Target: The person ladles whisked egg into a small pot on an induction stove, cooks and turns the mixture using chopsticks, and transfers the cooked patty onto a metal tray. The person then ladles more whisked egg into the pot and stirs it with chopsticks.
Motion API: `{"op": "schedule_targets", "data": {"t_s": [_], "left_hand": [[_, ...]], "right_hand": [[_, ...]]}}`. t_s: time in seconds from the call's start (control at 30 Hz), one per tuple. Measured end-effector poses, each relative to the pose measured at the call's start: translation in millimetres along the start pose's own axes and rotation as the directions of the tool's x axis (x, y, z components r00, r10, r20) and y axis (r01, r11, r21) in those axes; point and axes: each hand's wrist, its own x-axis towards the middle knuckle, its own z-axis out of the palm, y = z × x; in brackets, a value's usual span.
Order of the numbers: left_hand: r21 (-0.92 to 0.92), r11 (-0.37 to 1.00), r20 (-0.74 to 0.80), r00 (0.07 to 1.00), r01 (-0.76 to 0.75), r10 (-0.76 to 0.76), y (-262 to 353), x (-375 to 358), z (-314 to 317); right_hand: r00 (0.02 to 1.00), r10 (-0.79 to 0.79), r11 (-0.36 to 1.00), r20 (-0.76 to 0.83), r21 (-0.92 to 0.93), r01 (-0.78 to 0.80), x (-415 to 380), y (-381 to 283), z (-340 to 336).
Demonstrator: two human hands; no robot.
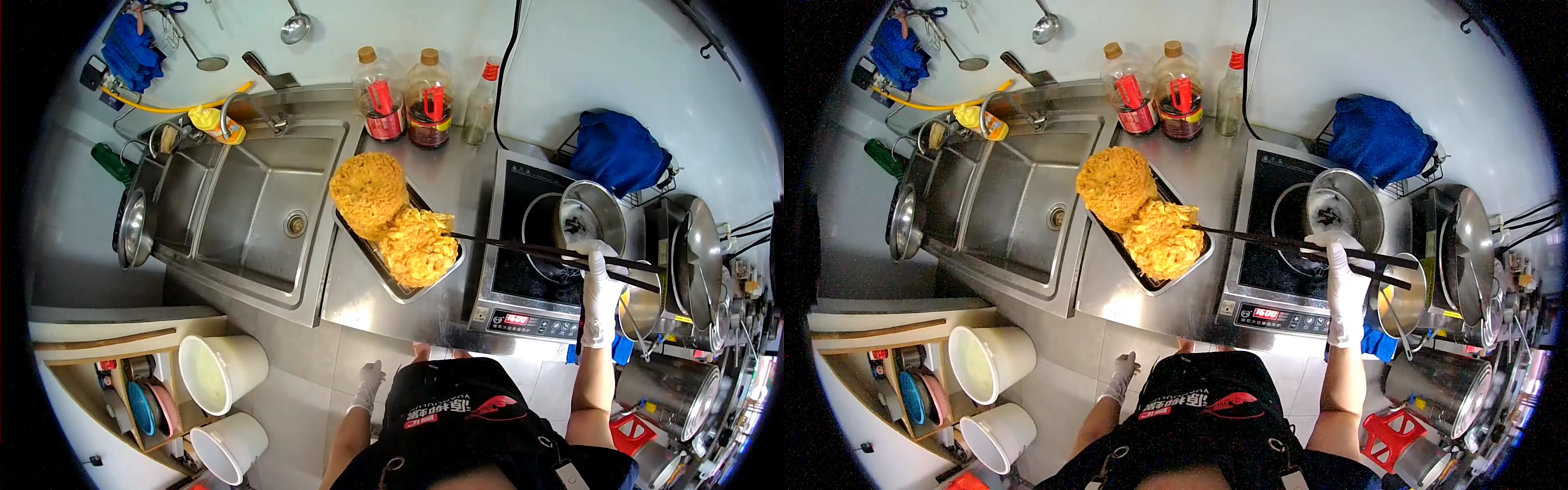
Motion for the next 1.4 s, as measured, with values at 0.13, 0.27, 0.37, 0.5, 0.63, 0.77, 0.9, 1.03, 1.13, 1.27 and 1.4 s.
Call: {"op": "schedule_targets", "data": {"t_s": [0.13, 0.27, 0.37, 0.5, 0.63, 0.77, 0.9, 1.03, 1.13, 1.27, 1.4], "left_hand": [[0.018, 1.000, 0.004, 1.000, 0.003, -0.003, 0, 1, 1], [0.005, 1.000, 0.002, 1.000, 0.005, -0.005, 4, -3, 2], [0.003, 1.000, 0.011, 1.000, -0.015, 0.015, 1, 0, 1], [0.006, 1.000, 0.013, 1.000, -0.018, 0.018, -1, 1, 1], [0.029, 1.000, 0.006, 1.000, 0.007, -0.007, -2, 4, 0], [0.025, 1.000, 0.014, 1.000, 0.003, -0.004, 0, 3, -2], [0.014, 1.000, 0.017, 1.000, -0.006, 0.006, 0, 3, -3], [0.003, 1.000, 0.030, 1.000, -0.007, 0.007, 0, 5, -5], [0.007, 1.000, 0.018, 1.000, -0.017, 0.017, -2, 8, -6], [0.024, 1.000, 0.007, 1.000, -0.005, 0.005, 1, 5, -9], [0.032, 0.999, 0.010, 1.000, -0.022, 0.022, -2, 3, -15]], "right_hand": [[0.996, -0.059, 0.998, 0.066, -0.012, 0.060, 2, -7, -1], [0.996, -0.066, 0.998, 0.064, 0.000, 0.066, 3, -4, -4], [0.999, -0.043, 0.999, 0.010, 0.034, 0.042, 1, -5, -4], [0.996, -0.071, 0.997, 0.055, 0.009, 0.071, 0, 4, 0], [0.997, 0.001, 1.000, 0.076, 0.002, -0.001, -6, -6, 6], [1.000, -0.015, 0.994, 0.024, 0.104, 0.012, -5, -3, 1], [0.996, -0.076, 0.995, 0.050, 0.075, 0.072, -5, -3, 9], [0.991, -0.058, 0.998, 0.123, -0.021, 0.061, -9, -6, 7], [0.998, -0.062, 0.995, -0.008, 0.073, 0.062, -12, -5, 10], [0.991, -0.026, 0.998, -0.133, -0.064, 0.018, -13, 10, 3], [0.980, -0.069, 0.978, -0.187, 0.182, 0.104, -23, 9, 10]]}}
